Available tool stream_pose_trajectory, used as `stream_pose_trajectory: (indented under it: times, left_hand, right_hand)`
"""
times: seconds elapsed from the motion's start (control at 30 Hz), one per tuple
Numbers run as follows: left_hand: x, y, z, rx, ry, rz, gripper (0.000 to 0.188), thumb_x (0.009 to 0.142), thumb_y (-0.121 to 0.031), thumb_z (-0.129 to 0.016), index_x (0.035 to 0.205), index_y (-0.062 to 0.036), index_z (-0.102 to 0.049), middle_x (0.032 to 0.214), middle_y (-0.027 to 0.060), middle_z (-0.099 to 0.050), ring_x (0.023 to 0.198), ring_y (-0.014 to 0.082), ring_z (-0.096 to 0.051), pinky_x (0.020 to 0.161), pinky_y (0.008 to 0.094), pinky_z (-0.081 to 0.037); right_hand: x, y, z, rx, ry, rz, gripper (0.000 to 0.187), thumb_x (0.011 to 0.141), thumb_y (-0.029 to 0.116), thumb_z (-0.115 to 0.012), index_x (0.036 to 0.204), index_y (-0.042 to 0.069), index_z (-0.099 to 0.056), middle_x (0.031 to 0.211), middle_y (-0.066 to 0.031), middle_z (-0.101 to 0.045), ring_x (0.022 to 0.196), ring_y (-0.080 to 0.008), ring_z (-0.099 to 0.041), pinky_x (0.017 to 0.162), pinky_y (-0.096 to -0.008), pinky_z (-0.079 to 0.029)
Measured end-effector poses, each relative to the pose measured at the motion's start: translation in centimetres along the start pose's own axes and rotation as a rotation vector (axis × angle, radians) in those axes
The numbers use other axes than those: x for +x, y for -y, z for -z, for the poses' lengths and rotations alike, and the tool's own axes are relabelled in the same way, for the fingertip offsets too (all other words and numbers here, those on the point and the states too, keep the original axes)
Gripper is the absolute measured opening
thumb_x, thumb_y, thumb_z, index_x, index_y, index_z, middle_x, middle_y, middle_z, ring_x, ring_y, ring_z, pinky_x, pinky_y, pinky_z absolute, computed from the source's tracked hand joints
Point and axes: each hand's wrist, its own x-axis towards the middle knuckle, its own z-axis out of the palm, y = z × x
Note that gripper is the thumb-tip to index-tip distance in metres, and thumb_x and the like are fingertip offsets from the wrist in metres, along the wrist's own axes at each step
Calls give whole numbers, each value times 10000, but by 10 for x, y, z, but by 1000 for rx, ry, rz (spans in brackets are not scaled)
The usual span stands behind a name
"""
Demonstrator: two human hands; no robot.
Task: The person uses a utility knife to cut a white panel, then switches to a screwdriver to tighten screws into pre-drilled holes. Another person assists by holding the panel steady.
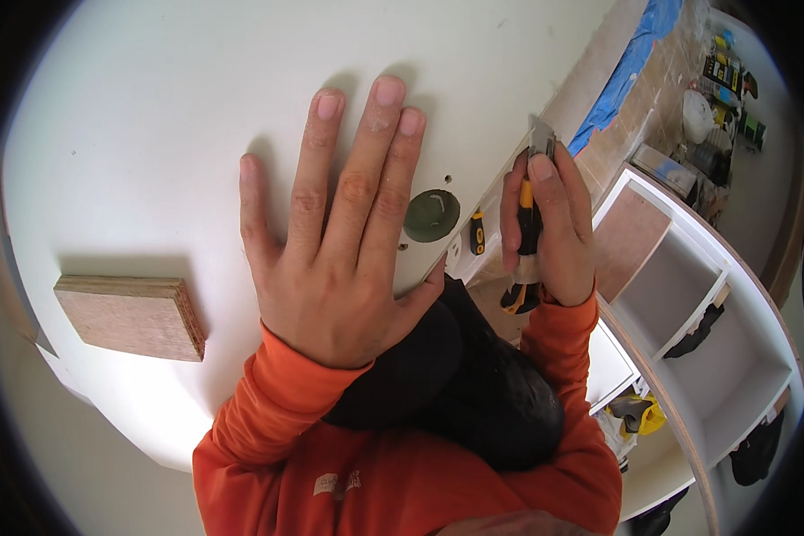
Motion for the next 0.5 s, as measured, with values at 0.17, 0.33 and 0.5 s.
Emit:
stream_pose_trajectory:
  times: [0.17, 0.33, 0.5]
  left_hand:
    - [1, -1, -1, -12, -4, -4, 851, 692, -469, -687, 1418, -88, -458, 1471, 60, -455, 1396, 281, -363, 1162, 498, -119]
    - [1, -1, 0, 4, 1, -2, 853, 685, -442, -688, 1423, -85, -451, 1476, 65, -449, 1400, 283, -358, 1162, 495, -117]
    - [0, -1, -1, -5, -1, -4, 861, 674, -434, -690, 1423, -83, -449, 1475, 67, -450, 1399, 281, -359, 1163, 492, -113]
  right_hand:
    - [-1, 1, 0, 11, -6, -6, 309, 1035, 311, -387, 973, 24, -486, 593, -32, -473, 417, -83, -424, 405, -204, -368]
    - [5, 2, -1, 34, 27, 18, 295, 1034, 295, -389, 970, 23, -482, 610, -27, -473, 429, -77, -436, 402, -207, -368]
    - [-3, 1, -2, 33, -9, -21, 296, 1034, 294, -394, 964, 20, -482, 621, -27, -475, 439, -77, -447, 396, -208, -370]
